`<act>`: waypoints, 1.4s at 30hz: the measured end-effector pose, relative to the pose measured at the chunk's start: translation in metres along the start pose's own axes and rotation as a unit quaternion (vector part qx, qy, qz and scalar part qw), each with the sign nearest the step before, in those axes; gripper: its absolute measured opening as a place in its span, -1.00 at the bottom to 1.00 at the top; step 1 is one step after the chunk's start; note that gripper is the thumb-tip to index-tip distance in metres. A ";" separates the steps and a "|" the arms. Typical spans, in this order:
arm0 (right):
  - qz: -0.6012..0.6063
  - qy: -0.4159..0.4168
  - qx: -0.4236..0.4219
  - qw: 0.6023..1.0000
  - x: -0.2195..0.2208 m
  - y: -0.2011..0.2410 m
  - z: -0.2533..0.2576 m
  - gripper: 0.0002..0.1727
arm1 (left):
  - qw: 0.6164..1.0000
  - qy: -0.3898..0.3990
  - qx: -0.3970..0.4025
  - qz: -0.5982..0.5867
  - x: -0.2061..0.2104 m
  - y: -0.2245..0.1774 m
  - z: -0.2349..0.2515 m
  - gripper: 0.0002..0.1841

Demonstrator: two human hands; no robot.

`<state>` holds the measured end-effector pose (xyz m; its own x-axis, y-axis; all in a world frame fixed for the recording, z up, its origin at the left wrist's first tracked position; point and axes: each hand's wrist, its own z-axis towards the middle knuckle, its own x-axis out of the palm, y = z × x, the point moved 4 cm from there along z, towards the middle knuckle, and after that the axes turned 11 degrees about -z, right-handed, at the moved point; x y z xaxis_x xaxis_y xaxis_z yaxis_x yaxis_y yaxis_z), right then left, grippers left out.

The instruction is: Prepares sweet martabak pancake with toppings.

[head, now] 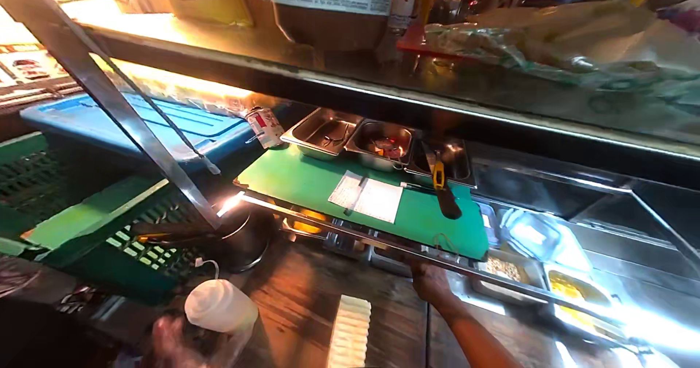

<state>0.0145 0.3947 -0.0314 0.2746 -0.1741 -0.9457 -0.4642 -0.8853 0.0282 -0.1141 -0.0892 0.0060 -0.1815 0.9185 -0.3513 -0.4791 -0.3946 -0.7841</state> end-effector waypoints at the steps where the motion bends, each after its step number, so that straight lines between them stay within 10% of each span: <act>1: -0.007 0.009 -0.008 1.000 -0.002 0.000 0.000 -0.46 | 0.998 0.018 -0.052 -0.032 0.011 0.010 0.008 0.37; 6: -0.023 0.030 -0.022 0.999 -0.007 0.001 -0.012 -0.43 | 0.996 0.005 -0.082 0.039 0.055 0.066 -0.005 0.22; 12: 0.170 -0.188 -0.008 0.967 0.026 0.026 -0.090 -0.42 | 0.962 0.161 -0.218 -0.029 0.101 -0.064 -0.050 0.15; 16: 0.323 -0.138 -0.075 0.933 0.050 0.062 -0.114 -0.53 | 0.946 0.107 -0.275 -0.135 0.091 -0.068 -0.118 0.08; 20: 0.386 -0.002 -0.128 0.914 0.038 0.098 -0.060 -0.39 | 0.963 0.233 -0.100 0.095 0.091 -0.125 -0.159 -0.24; 25: 0.428 0.099 -0.134 0.888 0.054 0.102 -0.062 -0.29 | 0.854 0.423 -0.116 0.280 0.148 -0.147 -0.146 0.18; 28: 0.381 0.023 -0.097 0.919 0.032 0.042 -0.100 -0.36 | 0.905 0.365 -0.217 -0.015 0.130 -0.116 -0.124 -0.05; 33: 0.175 -0.180 0.098 0.963 -0.017 -0.172 -0.116 -0.67 | 0.749 0.169 -0.554 -0.321 0.086 -0.070 -0.111 -0.78; 36: 0.045 -0.069 0.106 0.991 -0.018 -0.262 -0.082 -0.70 | 0.712 0.182 -0.570 -0.367 0.083 -0.065 -0.118 -0.73; 42: -0.040 0.103 0.097 0.989 0.041 -0.313 -0.034 -0.54 | 0.754 0.233 -0.487 -0.374 0.101 -0.092 -0.123 -0.68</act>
<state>0.1997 0.6502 -0.0684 0.4740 -0.2092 -0.8553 -0.5814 -0.8039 -0.1256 0.0175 0.0365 -0.0200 0.2573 0.8740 0.4121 0.6012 0.1891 -0.7764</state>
